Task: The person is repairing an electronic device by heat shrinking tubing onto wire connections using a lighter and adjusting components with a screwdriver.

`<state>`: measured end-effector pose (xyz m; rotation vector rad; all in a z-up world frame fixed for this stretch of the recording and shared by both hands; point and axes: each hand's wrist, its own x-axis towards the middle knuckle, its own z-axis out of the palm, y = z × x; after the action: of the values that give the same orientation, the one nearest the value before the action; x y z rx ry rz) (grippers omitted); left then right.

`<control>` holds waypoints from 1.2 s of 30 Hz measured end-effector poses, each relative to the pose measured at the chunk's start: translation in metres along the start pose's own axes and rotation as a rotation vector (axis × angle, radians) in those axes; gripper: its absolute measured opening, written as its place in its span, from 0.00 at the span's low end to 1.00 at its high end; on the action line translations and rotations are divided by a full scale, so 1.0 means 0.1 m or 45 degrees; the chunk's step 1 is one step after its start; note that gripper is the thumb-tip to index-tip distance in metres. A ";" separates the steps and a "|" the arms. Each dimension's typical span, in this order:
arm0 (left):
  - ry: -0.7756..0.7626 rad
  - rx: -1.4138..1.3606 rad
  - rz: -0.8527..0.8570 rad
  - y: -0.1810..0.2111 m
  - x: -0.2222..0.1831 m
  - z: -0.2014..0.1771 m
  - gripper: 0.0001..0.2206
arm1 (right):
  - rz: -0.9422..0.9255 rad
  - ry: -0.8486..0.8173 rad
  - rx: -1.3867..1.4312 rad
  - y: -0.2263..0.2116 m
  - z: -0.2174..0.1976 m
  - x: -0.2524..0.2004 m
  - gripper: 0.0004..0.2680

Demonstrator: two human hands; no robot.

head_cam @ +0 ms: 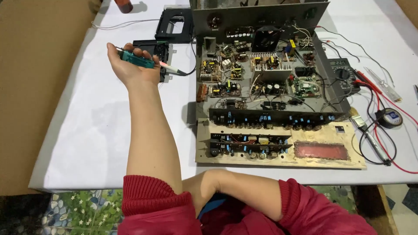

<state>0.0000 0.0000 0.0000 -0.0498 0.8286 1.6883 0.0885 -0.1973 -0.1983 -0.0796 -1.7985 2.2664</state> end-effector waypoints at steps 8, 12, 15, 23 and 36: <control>-0.146 0.115 -0.045 -0.12 0.17 -0.06 0.18 | -0.043 -0.034 -0.195 -0.34 0.02 -0.19 0.15; -0.171 0.196 -0.001 -0.03 0.15 -0.04 0.18 | -0.008 0.118 -0.330 -0.42 0.09 -0.16 0.14; -0.220 0.198 0.152 0.15 0.12 -0.07 0.18 | 0.340 0.013 -0.149 0.07 0.30 -0.12 0.06; 0.079 0.936 0.390 0.34 0.55 -0.63 0.16 | -0.398 0.276 1.206 0.10 1.02 0.24 0.24; 0.202 1.067 0.133 0.19 0.34 -0.89 0.15 | -0.095 -0.153 -0.097 0.25 0.39 0.33 0.12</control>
<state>-0.0613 -0.0208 -0.0719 0.4445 1.6209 1.3242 0.0452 -0.2322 -0.2100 0.1103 -1.9141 2.1937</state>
